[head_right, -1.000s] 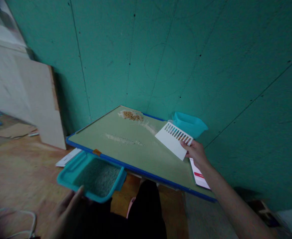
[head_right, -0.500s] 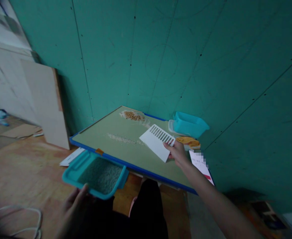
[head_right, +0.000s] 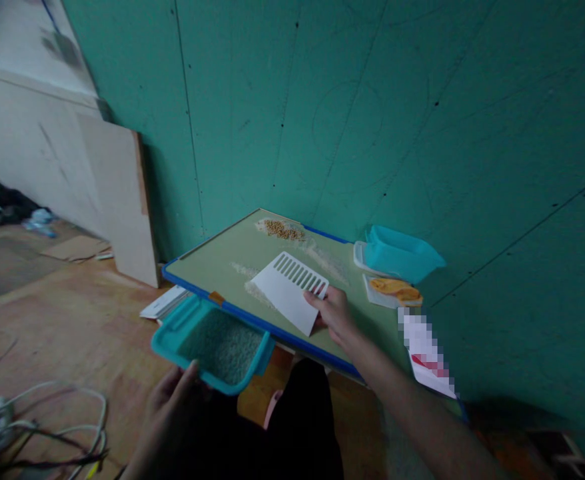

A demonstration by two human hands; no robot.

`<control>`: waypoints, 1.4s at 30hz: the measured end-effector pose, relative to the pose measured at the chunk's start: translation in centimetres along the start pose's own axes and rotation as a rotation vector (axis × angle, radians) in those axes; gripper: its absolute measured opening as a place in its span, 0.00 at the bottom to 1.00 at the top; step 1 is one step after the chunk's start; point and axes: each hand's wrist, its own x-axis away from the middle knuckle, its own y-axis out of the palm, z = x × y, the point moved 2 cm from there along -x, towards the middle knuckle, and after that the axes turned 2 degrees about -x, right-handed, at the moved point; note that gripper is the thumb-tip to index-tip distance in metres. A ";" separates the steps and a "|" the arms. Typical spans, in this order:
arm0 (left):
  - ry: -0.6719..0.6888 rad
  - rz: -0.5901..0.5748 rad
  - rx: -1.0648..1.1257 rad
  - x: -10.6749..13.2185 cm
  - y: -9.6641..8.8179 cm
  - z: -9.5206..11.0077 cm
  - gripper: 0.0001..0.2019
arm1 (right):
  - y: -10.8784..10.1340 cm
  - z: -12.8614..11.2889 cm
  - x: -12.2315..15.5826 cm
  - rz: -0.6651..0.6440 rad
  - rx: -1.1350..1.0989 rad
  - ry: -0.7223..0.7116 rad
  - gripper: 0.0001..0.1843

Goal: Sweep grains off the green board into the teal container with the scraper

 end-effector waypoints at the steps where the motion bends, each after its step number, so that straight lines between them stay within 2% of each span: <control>1: 0.000 -0.006 0.001 0.1 0.1 0.1 0.18 | 0.3 -0.1 0.1 -0.010 -0.002 0.006 0.24; 10: 0.006 -0.043 -0.010 0.1 0.0 -0.5 0.17 | 2.3 -0.4 -0.2 -0.069 0.017 -0.059 0.24; 14: 0.011 -0.056 -0.003 0.1 0.1 -0.3 0.17 | 2.5 -0.7 -0.5 -0.095 0.022 -0.057 0.23; 17: 0.017 -0.066 -0.009 0.2 0.2 0.0 0.17 | 1.4 -0.9 -0.2 -0.071 0.000 -0.041 0.24; 23: 0.025 -0.046 -0.031 0.3 0.5 0.6 0.19 | -2.8 -0.1 1.7 0.005 0.006 -0.013 0.25; 26: 0.030 -0.050 -0.032 0.4 0.5 0.6 0.19 | -3.4 0.1 2.4 0.007 0.001 -0.004 0.26; 36: 0.044 -0.059 -0.044 0.1 0.0 0.3 0.19 | 0.1 -0.8 1.2 -0.171 0.014 -0.030 0.24; 40: 0.046 -0.070 -0.035 0.0 0.0 0.3 0.18 | 0.6 -1.0 1.2 -0.225 0.015 -0.023 0.24; 42: 0.034 -0.080 -0.019 0.1 -0.1 0.3 0.17 | 0.4 -1.2 1.0 -0.198 0.007 -0.022 0.25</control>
